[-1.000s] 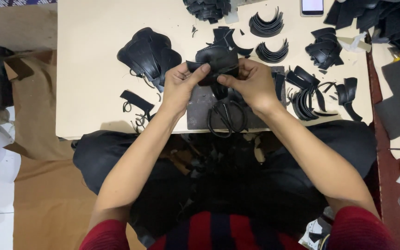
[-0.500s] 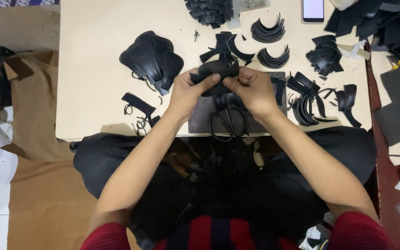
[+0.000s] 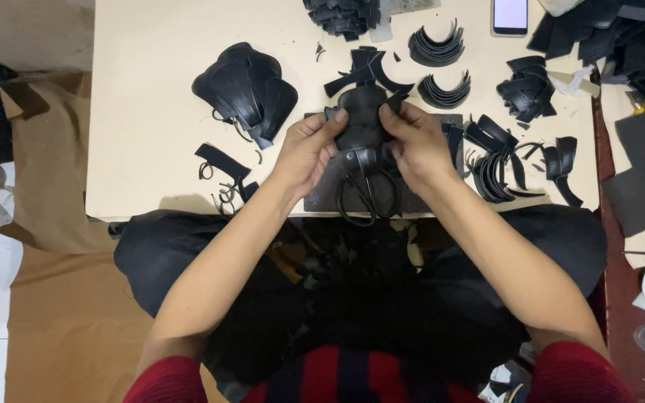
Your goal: The person sits cross-legged on the floor and assembles small black leather pieces by hand. They repeatedly pick up curved leather strips, fold them, and attach them to a central leather component, stacking the finished units on the table.
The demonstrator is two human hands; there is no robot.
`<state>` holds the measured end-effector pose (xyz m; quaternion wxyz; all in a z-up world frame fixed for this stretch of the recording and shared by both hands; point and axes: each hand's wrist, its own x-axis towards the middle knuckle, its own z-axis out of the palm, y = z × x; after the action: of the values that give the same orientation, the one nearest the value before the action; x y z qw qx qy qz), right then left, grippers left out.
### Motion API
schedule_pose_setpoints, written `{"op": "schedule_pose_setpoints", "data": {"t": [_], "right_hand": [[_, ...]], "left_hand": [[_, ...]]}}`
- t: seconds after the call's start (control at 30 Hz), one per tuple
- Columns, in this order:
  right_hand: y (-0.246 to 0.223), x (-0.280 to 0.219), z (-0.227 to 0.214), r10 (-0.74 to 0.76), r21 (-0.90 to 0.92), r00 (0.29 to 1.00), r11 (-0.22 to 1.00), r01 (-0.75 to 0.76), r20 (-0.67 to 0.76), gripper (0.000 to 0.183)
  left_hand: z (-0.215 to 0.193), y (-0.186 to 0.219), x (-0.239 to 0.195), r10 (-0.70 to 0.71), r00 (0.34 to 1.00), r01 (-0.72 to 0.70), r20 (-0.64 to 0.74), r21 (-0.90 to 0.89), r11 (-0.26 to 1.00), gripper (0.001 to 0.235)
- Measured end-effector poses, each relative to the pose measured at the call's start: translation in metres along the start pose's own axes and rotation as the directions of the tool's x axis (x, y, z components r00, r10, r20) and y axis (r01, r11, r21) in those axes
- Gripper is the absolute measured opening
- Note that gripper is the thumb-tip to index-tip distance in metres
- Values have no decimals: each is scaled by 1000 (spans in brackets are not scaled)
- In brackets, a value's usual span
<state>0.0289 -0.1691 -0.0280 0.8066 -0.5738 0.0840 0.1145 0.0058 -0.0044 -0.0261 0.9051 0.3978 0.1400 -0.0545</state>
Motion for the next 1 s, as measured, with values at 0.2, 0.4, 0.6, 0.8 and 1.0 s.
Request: {"op": "schedule_pose_setpoints", "data": {"t": [0.2,0.4,0.6,0.8,1.0], "right_hand": [[-4,-6,5,65,272,998,960,-68,18,12],[0,4,-7,-29,88,1000,996,28,4,16],[25,29,-49,-286,-506,958,823,259,26,21],[-12,-8,0,-7,-126,995,992,19,95,51],[-1,2,-15,46,-81,991,996,-36,125,37]], "left_hand": [[-26,-8,22,-44,988,51,150,-45,998,11],[-12,7,11,-12,993,16,116,-35,999,13],[-25,-4,17,65,981,-131,183,372,919,18],[-10,18,1,114,972,-193,205,425,884,33],[-27,-8,18,-50,984,9,173,228,974,18]]}}
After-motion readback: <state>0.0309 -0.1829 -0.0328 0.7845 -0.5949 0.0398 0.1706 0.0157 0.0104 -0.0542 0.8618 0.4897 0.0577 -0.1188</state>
